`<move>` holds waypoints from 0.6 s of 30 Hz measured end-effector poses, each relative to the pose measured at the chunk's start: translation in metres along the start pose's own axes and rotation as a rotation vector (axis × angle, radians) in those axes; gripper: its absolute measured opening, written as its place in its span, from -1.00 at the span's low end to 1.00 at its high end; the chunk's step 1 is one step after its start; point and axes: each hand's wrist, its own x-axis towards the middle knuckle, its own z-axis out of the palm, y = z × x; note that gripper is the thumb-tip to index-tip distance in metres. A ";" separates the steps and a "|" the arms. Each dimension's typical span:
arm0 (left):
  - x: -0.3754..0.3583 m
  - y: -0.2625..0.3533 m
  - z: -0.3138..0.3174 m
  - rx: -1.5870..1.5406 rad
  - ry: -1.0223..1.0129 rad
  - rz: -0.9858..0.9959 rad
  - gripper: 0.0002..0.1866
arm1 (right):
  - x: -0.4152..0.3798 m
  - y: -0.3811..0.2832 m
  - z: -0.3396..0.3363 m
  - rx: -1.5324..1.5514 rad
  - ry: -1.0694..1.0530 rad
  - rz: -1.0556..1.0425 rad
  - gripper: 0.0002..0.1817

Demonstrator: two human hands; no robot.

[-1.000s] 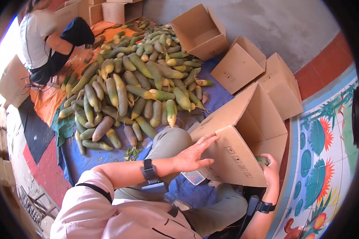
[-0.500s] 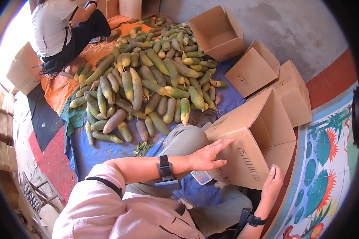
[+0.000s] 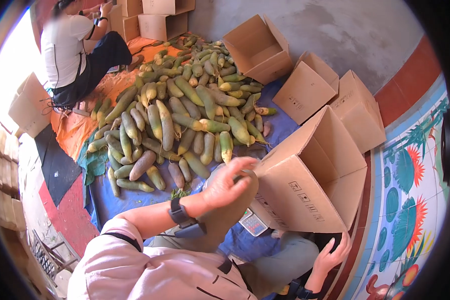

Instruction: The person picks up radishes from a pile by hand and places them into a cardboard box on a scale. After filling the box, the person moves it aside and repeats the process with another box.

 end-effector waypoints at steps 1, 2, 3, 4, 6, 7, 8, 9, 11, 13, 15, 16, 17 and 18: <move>0.000 -0.005 -0.008 0.010 0.078 -0.075 -0.56 | -0.010 0.005 0.001 0.008 -0.016 0.027 -0.62; 0.000 -0.018 -0.016 0.020 0.158 -0.148 -0.58 | -0.019 0.009 0.003 0.016 -0.032 0.054 -0.62; -0.003 -0.047 -0.026 0.082 0.198 -0.181 -0.61 | -0.029 0.012 0.005 0.018 -0.062 0.093 -0.63; -0.008 -0.062 -0.034 0.138 0.239 -0.285 -0.65 | -0.038 0.015 0.008 0.022 -0.055 0.102 -0.63; -0.026 -0.097 -0.048 0.476 0.179 -0.336 -0.71 | -0.056 0.022 0.015 -0.010 -0.137 0.124 -0.66; -0.036 -0.117 -0.052 0.493 0.126 -0.440 -0.71 | -0.063 0.023 0.017 0.005 -0.187 0.161 -0.65; -0.047 -0.139 -0.054 0.510 0.073 -0.545 -0.72 | -0.069 0.024 0.018 0.006 -0.184 0.173 -0.65; -0.058 -0.159 -0.056 0.539 -0.035 -0.620 -0.71 | -0.073 0.024 0.020 0.060 -0.156 0.242 -0.66; -0.072 -0.191 -0.057 0.621 -0.334 -0.774 -0.67 | -0.073 0.025 0.023 0.102 -0.128 0.309 -0.67; -0.084 -0.207 -0.051 0.396 -0.447 -1.045 -0.63 | -0.073 0.023 0.023 0.101 -0.136 0.302 -0.67; -0.092 -0.213 -0.039 0.052 -0.311 -1.293 -0.62 | -0.071 0.023 0.021 0.096 -0.148 0.285 -0.67; -0.094 -0.224 -0.034 0.052 -0.314 -1.293 -0.62 | -0.072 0.023 0.021 0.100 -0.155 0.298 -0.67; -0.096 -0.236 -0.029 0.080 -0.329 -1.293 -0.61 | -0.072 0.024 0.020 0.102 -0.163 0.311 -0.67; -0.094 -0.240 -0.026 0.108 -0.344 -1.295 -0.60 | -0.073 0.024 0.019 0.099 -0.165 0.312 -0.67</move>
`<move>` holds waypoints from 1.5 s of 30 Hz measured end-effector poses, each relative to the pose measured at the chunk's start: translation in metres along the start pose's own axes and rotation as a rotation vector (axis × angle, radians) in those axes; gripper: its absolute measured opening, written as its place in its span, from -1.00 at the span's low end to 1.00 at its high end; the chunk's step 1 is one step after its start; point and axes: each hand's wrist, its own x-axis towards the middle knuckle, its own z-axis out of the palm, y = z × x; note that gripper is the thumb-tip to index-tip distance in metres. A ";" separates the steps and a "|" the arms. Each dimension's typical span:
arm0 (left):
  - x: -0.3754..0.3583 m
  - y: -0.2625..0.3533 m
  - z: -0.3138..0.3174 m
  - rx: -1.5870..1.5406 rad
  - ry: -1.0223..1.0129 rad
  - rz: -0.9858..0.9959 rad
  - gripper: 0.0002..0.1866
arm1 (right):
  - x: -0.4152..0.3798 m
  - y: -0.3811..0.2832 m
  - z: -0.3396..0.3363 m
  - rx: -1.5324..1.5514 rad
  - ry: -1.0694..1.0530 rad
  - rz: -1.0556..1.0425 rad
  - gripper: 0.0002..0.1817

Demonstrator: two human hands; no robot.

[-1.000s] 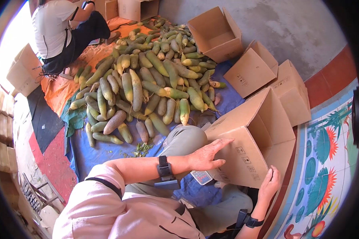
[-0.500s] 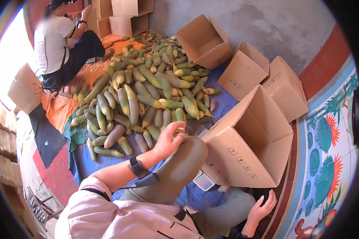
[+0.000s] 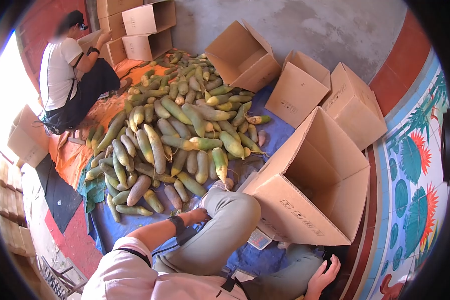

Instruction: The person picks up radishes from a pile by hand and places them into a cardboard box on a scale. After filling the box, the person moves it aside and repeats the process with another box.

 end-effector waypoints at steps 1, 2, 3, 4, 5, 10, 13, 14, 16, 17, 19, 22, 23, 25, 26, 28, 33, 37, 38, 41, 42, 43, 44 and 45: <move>-0.006 0.008 0.004 -0.019 0.006 0.000 -0.59 | -0.001 0.001 0.000 0.014 -0.003 0.008 -0.67; 0.008 0.001 0.005 -0.017 0.002 0.000 -0.59 | -0.001 0.001 -0.001 0.027 -0.006 0.016 -0.67; 0.028 -0.010 0.009 0.029 0.006 -0.016 -0.59 | 0.000 0.001 -0.001 0.024 -0.008 0.018 -0.67; 0.033 -0.011 0.011 0.074 0.009 -0.031 -0.58 | 0.000 0.000 -0.002 0.015 -0.019 0.021 -0.67; 0.037 -0.013 0.012 0.145 0.020 0.000 -0.58 | 0.001 -0.002 -0.003 0.006 -0.030 0.024 -0.67; 0.043 -0.012 0.013 0.474 0.002 0.104 -0.53 | 0.009 -0.017 -0.013 -0.082 -0.039 0.035 -0.70; 0.066 -0.037 0.016 0.588 0.242 0.263 -0.57 | 0.008 -0.015 -0.013 -0.086 -0.070 0.055 -0.68; 0.069 -0.040 0.014 0.584 0.237 0.263 -0.57 | 0.008 -0.014 -0.014 -0.094 -0.079 0.057 -0.68; 0.064 -0.034 0.007 0.559 0.319 0.102 -0.61 | 0.008 -0.013 -0.014 -0.102 -0.082 0.043 -0.68; 0.063 -0.033 0.006 0.444 0.403 0.017 -0.63 | 0.009 -0.014 -0.015 -0.106 -0.082 0.031 -0.68; 0.065 -0.031 -0.004 0.360 0.342 0.025 -0.65 | 0.011 -0.017 -0.014 -0.106 -0.081 0.023 -0.68; 0.046 -0.015 -0.016 0.016 0.211 -0.048 -0.70 | 0.013 -0.020 -0.013 -0.112 -0.073 0.010 -0.68; 0.034 -0.011 -0.020 0.024 0.128 0.039 -0.72 | 0.013 -0.021 -0.012 -0.121 -0.066 0.004 -0.68; 0.035 -0.016 -0.022 0.040 0.006 0.121 -0.71 | 0.013 -0.022 -0.012 -0.117 -0.068 0.004 -0.68; 0.035 -0.019 -0.021 0.038 0.008 0.118 -0.71 | 0.013 -0.022 -0.012 -0.116 -0.068 0.006 -0.68; 0.028 -0.013 -0.016 0.051 -0.065 0.167 -0.67 | 0.013 -0.023 -0.011 -0.116 -0.072 0.004 -0.68; 0.045 -0.015 -0.009 0.262 0.068 0.089 -0.70 | 0.014 -0.026 -0.012 -0.127 -0.090 0.044 -0.68; 0.070 -0.033 0.007 -0.056 0.100 -0.117 -0.67 | 0.011 -0.022 -0.012 -0.117 -0.101 0.056 -0.68; 0.070 -0.034 0.011 -0.398 0.091 -0.181 -0.65 | 0.011 -0.020 -0.011 -0.113 -0.103 0.053 -0.68; 0.072 -0.050 0.006 -0.606 -0.129 -0.081 -0.66 | 0.012 -0.023 -0.013 -0.100 -0.103 0.064 -0.68; 0.066 -0.055 0.002 -0.611 -0.129 -0.089 -0.66 | 0.009 -0.018 -0.011 -0.102 -0.112 0.063 -0.68; 0.055 -0.057 -0.004 -0.233 -0.178 0.372 -0.69 | 0.005 -0.010 -0.006 -0.051 -0.117 0.059 -0.69; 0.046 -0.058 -0.007 0.163 -0.217 0.818 -0.73 | 0.002 -0.003 -0.003 0.001 -0.121 0.055 -0.68; 0.042 -0.057 -0.005 -0.042 -0.264 0.711 -0.73 | 0.002 -0.002 -0.003 0.001 -0.131 0.053 -0.68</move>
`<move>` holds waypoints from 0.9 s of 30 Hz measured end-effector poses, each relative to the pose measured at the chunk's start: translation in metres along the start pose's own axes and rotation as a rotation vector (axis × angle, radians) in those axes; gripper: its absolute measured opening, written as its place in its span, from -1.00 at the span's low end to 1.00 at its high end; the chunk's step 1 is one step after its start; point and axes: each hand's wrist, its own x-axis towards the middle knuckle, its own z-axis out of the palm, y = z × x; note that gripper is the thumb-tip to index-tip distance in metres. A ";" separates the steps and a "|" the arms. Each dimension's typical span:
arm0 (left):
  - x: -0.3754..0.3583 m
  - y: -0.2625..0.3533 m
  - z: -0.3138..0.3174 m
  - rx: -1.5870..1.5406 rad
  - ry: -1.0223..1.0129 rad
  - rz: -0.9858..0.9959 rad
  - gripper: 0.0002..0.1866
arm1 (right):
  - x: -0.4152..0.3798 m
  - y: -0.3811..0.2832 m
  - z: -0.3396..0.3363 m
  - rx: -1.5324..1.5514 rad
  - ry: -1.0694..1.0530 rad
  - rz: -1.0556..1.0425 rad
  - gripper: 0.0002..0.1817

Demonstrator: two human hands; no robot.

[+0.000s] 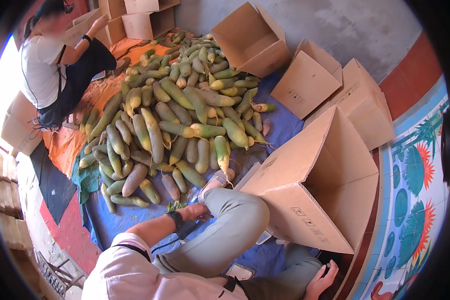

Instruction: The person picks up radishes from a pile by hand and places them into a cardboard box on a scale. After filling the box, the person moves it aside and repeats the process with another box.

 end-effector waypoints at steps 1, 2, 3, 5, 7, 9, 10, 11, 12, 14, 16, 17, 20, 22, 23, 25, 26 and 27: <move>0.003 0.003 0.001 -0.005 0.003 -0.005 -0.73 | 0.001 0.000 0.000 -0.011 0.008 -0.011 -0.68; 0.008 0.007 0.002 -0.252 0.128 -0.298 -0.72 | 0.001 0.000 0.000 -0.022 0.016 -0.023 -0.69; 0.014 0.011 0.002 -0.498 0.253 -0.591 -0.70 | 0.001 0.001 0.000 -0.023 0.008 -0.024 -0.69; 0.024 0.015 0.003 -0.439 0.304 -0.604 -0.70 | 0.001 0.002 0.000 -0.019 0.002 0.001 -0.69; 0.033 0.013 0.005 -0.451 0.404 -0.712 -0.76 | 0.000 0.005 0.001 -0.016 0.008 -0.003 -0.69; 0.036 0.013 0.010 -0.441 0.446 -0.728 -0.80 | -0.002 0.006 0.000 -0.013 0.011 -0.004 -0.69; 0.037 0.014 0.011 -0.440 0.495 -0.730 -0.80 | -0.002 0.004 0.001 -0.015 0.012 0.001 -0.70; 0.036 0.014 0.013 -0.441 0.545 -0.731 -0.81 | -0.002 0.003 0.000 -0.017 0.013 0.005 -0.70; 0.036 0.011 0.013 -0.452 0.551 -0.725 -0.84 | -0.002 0.004 0.000 -0.019 0.006 0.004 -0.70; 0.031 0.003 0.010 -0.544 0.496 -0.666 -0.84 | -0.001 0.005 0.000 -0.009 0.004 0.007 -0.70; 0.020 0.000 0.006 -0.672 0.377 -0.571 -0.81 | 0.001 0.003 -0.002 -0.015 -0.011 0.007 -0.70; 0.013 -0.002 0.002 -0.677 0.382 -0.580 -0.81 | 0.000 0.002 -0.002 -0.019 -0.018 0.013 -0.70; -0.003 0.043 -0.001 -0.634 0.249 -0.583 -0.78 | 0.000 0.007 0.000 -0.013 -0.013 0.012 -0.70; -0.018 0.057 -0.013 -0.432 0.230 -0.447 -0.76 | 0.000 0.006 0.000 -0.021 -0.015 0.012 -0.70; -0.025 0.059 -0.019 -0.227 0.205 -0.299 -0.73 | 0.000 0.006 0.000 -0.029 -0.006 0.009 -0.70; -0.030 0.058 -0.029 -0.074 0.604 -0.618 -0.68 | 0.000 0.004 0.000 -0.029 -0.016 0.020 -0.70; -0.039 0.024 -0.050 0.289 0.578 -0.570 -0.65 | 0.001 0.004 0.000 -0.029 -0.017 0.028 -0.70; -0.055 -0.012 -0.074 0.648 0.538 -0.509 -0.62 | 0.001 0.004 0.000 -0.029 -0.023 0.029 -0.70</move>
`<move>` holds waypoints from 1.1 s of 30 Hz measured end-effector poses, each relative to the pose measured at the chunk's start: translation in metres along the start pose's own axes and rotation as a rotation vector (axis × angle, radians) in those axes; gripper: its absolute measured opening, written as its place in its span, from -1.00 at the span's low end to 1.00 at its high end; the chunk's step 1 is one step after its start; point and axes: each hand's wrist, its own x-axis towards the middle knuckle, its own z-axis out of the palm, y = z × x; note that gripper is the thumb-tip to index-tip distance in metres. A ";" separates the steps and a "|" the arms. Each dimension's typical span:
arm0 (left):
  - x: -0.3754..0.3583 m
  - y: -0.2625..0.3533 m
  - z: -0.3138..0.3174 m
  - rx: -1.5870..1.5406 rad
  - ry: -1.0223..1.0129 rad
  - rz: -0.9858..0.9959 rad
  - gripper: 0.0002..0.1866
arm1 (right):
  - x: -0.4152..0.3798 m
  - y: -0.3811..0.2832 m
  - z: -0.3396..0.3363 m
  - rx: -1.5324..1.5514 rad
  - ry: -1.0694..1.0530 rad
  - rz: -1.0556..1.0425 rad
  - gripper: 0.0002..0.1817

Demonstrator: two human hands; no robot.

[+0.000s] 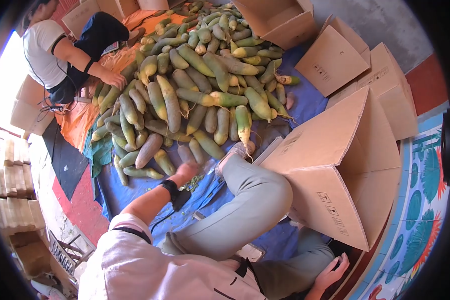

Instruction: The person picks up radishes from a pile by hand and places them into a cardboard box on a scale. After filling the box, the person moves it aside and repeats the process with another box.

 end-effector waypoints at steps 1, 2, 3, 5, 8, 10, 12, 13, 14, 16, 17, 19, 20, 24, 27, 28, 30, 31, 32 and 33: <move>-0.011 -0.013 -0.010 -0.052 0.106 -0.142 -0.61 | 0.000 0.000 0.000 -0.003 0.003 -0.009 -0.70; -0.022 -0.025 -0.021 -0.103 0.214 -0.284 -0.59 | 0.001 0.001 0.001 -0.005 0.008 -0.020 -0.70; -0.029 -0.043 -0.033 -0.082 0.245 -0.355 -0.57 | 0.001 0.002 0.001 -0.005 0.004 -0.021 -0.70; -0.046 -0.065 -0.052 -0.005 0.358 -0.519 -0.51 | 0.001 0.003 0.000 -0.011 -0.008 -0.017 -0.70; -0.070 -0.093 -0.066 0.155 0.559 -0.658 -0.41 | 0.002 -0.001 -0.001 -0.009 -0.016 0.004 -0.70; -0.091 -0.068 -0.090 0.028 0.537 -0.771 -0.37 | 0.004 -0.005 0.001 -0.001 -0.009 -0.015 -0.71; -0.100 -0.073 -0.097 -0.012 0.564 -0.834 -0.34 | 0.007 -0.010 0.002 0.006 -0.003 -0.035 -0.71; -0.099 -0.092 -0.091 0.004 0.574 -0.830 -0.36 | 0.009 -0.013 0.003 0.010 -0.007 -0.039 -0.71; -0.097 -0.108 -0.084 0.004 0.574 -0.837 -0.36 | 0.011 -0.016 0.004 0.014 -0.012 -0.043 -0.72; -0.097 -0.133 -0.074 -0.006 0.478 -0.788 -0.55 | 0.013 -0.018 0.006 0.012 -0.026 -0.052 -0.72; -0.100 -0.142 -0.070 0.161 0.370 -0.571 -0.72 | 0.014 -0.017 0.007 0.009 -0.033 -0.058 -0.72; -0.105 -0.145 -0.060 0.167 0.324 -0.556 -0.72 | 0.015 -0.016 0.009 -0.002 -0.041 -0.068 -0.72; -0.106 -0.145 -0.053 0.176 0.279 -0.535 -0.72 | 0.016 -0.015 0.009 -0.011 -0.046 -0.072 -0.72; -0.114 -0.089 -0.046 0.167 0.240 -0.588 -0.62 | 0.016 -0.015 0.009 -0.040 -0.054 -0.055 -0.72; -0.105 -0.079 -0.041 0.411 0.116 -0.432 -0.57 | 0.015 -0.014 0.005 -0.071 -0.072 -0.037 -0.72; -0.101 -0.075 -0.040 0.403 0.112 -0.433 -0.57 | 0.015 -0.014 0.005 -0.081 -0.074 -0.041 -0.73; -0.092 -0.069 -0.039 0.439 0.033 -0.413 -0.58 | 0.014 -0.011 0.005 -0.096 -0.078 -0.046 -0.73; -0.086 -0.076 -0.032 0.493 0.028 -0.401 -0.58 | 0.013 -0.009 0.005 -0.081 -0.080 -0.039 -0.73; -0.083 -0.078 -0.030 0.490 0.022 -0.397 -0.58 | 0.013 -0.008 0.004 -0.067 -0.079 -0.030 -0.73; -0.080 -0.072 -0.034 0.536 -0.073 -0.442 -0.58 | 0.013 -0.008 0.002 -0.076 -0.077 -0.028 -0.73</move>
